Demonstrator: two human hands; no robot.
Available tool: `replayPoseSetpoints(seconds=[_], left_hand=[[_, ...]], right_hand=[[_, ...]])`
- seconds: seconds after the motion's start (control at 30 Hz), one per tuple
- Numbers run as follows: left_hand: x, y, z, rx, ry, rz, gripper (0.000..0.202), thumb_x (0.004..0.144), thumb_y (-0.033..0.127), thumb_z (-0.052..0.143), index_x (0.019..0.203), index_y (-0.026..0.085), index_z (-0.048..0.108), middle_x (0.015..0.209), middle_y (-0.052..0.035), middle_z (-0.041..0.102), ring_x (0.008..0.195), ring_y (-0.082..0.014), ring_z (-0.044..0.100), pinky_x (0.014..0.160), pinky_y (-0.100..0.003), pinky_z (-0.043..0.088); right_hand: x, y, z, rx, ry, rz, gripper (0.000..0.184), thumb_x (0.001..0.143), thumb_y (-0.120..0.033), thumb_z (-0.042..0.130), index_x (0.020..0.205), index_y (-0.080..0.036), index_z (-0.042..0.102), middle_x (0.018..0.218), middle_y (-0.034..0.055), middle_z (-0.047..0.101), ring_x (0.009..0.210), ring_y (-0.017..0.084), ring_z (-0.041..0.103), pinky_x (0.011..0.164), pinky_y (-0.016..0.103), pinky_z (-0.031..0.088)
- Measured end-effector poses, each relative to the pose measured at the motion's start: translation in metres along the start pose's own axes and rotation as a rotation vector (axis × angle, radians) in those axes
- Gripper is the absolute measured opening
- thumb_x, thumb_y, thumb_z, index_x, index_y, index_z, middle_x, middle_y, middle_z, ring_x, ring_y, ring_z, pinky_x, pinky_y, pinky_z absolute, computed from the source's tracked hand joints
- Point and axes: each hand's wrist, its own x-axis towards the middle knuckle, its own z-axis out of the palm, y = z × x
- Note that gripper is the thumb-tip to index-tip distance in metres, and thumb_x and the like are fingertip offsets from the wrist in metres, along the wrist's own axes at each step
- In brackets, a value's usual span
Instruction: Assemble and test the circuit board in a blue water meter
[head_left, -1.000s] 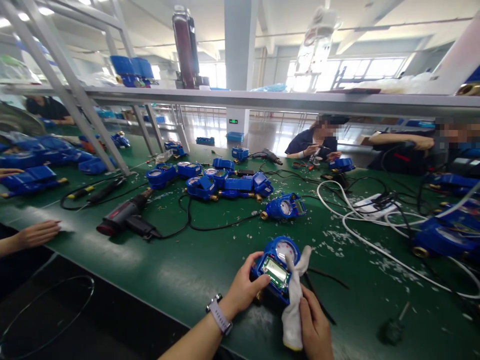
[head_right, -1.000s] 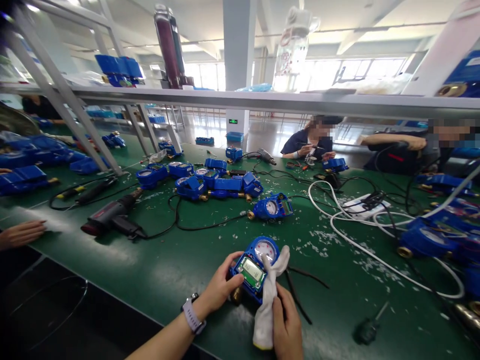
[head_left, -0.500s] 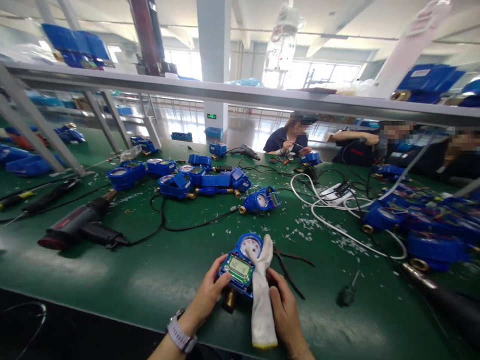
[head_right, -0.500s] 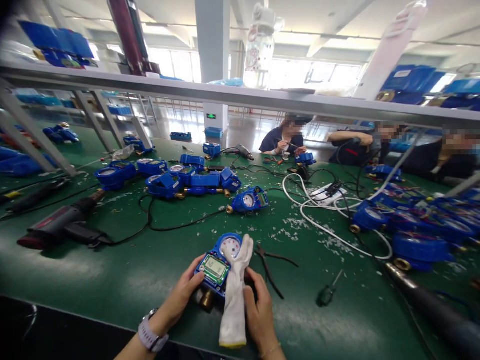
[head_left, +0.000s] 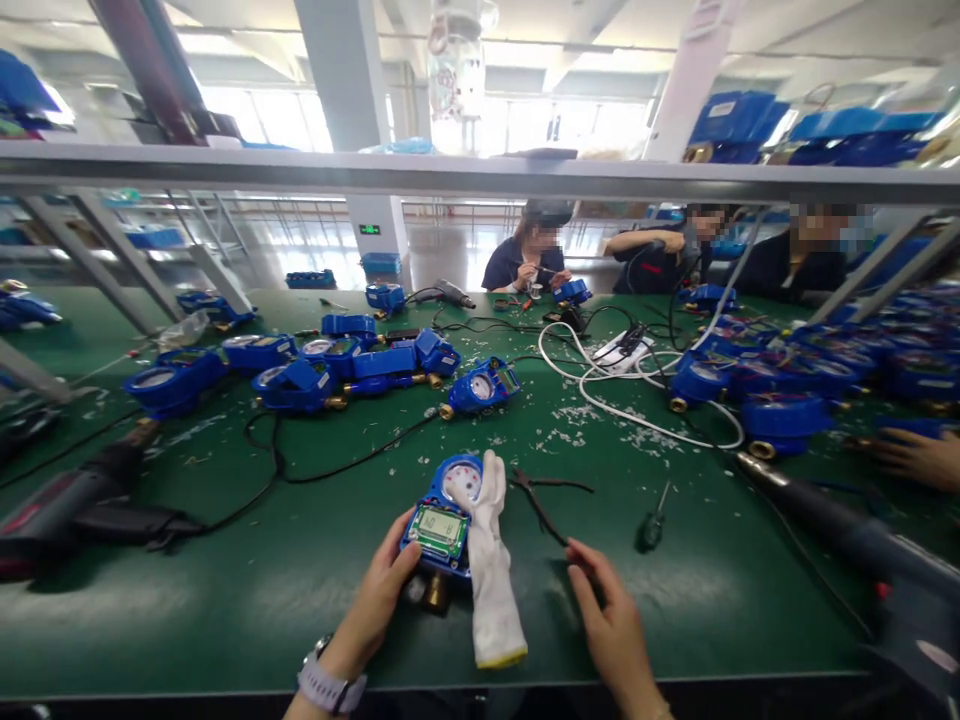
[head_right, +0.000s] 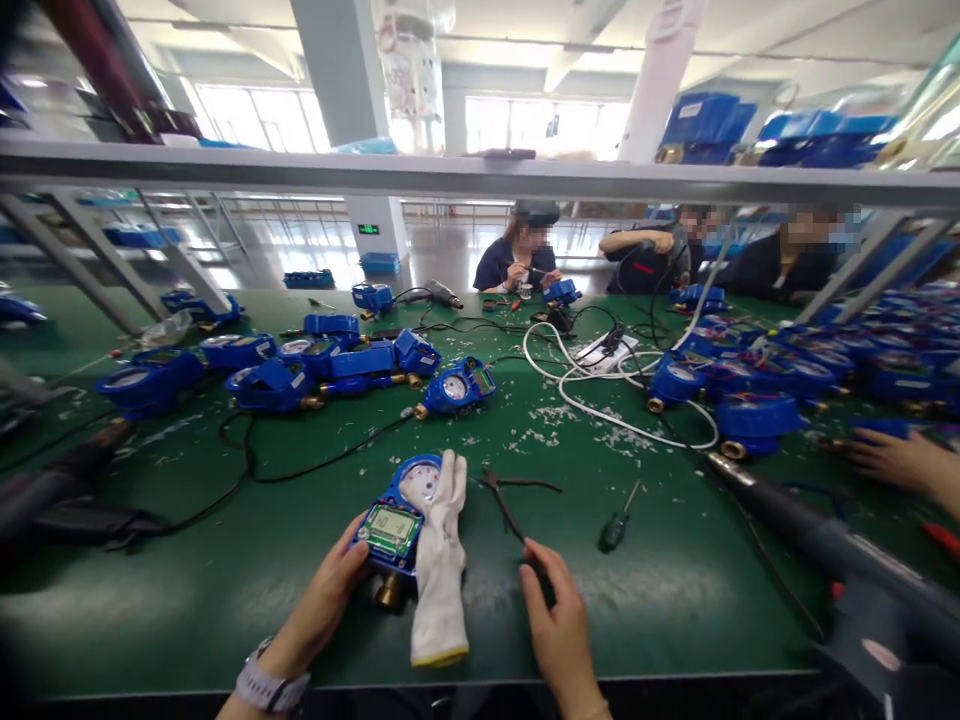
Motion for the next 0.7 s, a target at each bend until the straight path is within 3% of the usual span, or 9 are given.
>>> replayPoseSetpoints(seconds=[0.13, 0.27, 0.4, 0.47, 0.53, 0.63, 0.7], left_hand=[[0.0, 0.003, 0.001, -0.005, -0.011, 0.039, 0.072, 0.073, 0.053, 0.073, 0.133, 0.018, 0.052, 0.131, -0.013, 0.062, 0.124, -0.0331, 0.054, 0.108, -0.043, 0.04], [-0.003, 0.007, 0.003, 0.069, 0.021, 0.086, 0.068, 0.078, 0.05, 0.069, 0.134, 0.018, 0.049, 0.135, -0.0136, 0.058, 0.126, -0.0326, 0.053, 0.109, -0.044, 0.039], [-0.01, 0.012, 0.008, 0.212, 0.115, 0.232, 0.066, 0.081, 0.046, 0.067, 0.137, 0.022, 0.043, 0.145, -0.0139, 0.045, 0.136, -0.0322, 0.042, 0.113, -0.044, 0.035], [-0.013, 0.015, 0.012, 0.314, 0.154, 0.322, 0.066, 0.081, 0.042, 0.068, 0.138, 0.022, 0.041, 0.148, -0.0131, 0.041, 0.14, -0.0315, 0.036, 0.116, -0.044, 0.029], [-0.017, 0.019, 0.018, 0.429, 0.157, 0.391, 0.067, 0.081, 0.037, 0.068, 0.139, 0.023, 0.039, 0.149, -0.012, 0.04, 0.14, -0.0306, 0.035, 0.118, -0.044, 0.026], [-0.022, 0.026, 0.03, 0.582, 0.134, 0.425, 0.072, 0.078, 0.029, 0.07, 0.142, 0.023, 0.036, 0.149, -0.0106, 0.038, 0.139, -0.0312, 0.035, 0.117, -0.043, 0.027], [-0.023, 0.03, 0.037, 0.65, 0.132, 0.426, 0.072, 0.077, 0.026, 0.07, 0.142, 0.023, 0.037, 0.149, -0.0103, 0.038, 0.138, -0.0319, 0.036, 0.116, -0.043, 0.029]], right_hand=[[0.007, 0.02, -0.032, 0.006, 0.096, 0.123, 0.047, 0.082, -0.057, 0.058, 0.108, -0.019, 0.066, 0.101, 0.0109, 0.07, 0.091, 0.027, 0.067, 0.085, 0.04, 0.053], [0.021, 0.023, -0.073, 0.015, 0.291, 0.261, 0.067, 0.072, -0.07, 0.06, 0.116, -0.02, 0.061, 0.107, 0.0132, 0.067, 0.098, 0.034, 0.063, 0.096, 0.054, 0.045], [0.027, 0.008, -0.105, 0.054, 0.39, 0.335, 0.053, 0.08, -0.064, 0.061, 0.121, -0.031, 0.059, 0.115, 0.0132, 0.063, 0.109, 0.033, 0.059, 0.103, 0.048, 0.042], [0.024, 0.002, -0.11, 0.048, 0.394, 0.317, 0.044, 0.084, -0.06, 0.06, 0.119, -0.035, 0.059, 0.115, 0.012, 0.063, 0.11, 0.031, 0.059, 0.103, 0.045, 0.043], [0.02, 0.001, -0.107, 0.045, 0.376, 0.298, 0.046, 0.082, -0.062, 0.06, 0.118, -0.033, 0.061, 0.112, 0.0118, 0.065, 0.106, 0.031, 0.061, 0.101, 0.047, 0.044], [0.015, 0.005, -0.093, -0.009, 0.291, 0.258, 0.057, 0.076, -0.07, 0.058, 0.112, -0.026, 0.064, 0.104, 0.0108, 0.068, 0.095, 0.033, 0.065, 0.094, 0.052, 0.048], [0.015, 0.006, -0.082, -0.086, 0.209, 0.16, 0.053, 0.078, -0.068, 0.055, 0.107, -0.024, 0.066, 0.102, 0.0087, 0.07, 0.091, 0.031, 0.067, 0.089, 0.049, 0.051]])
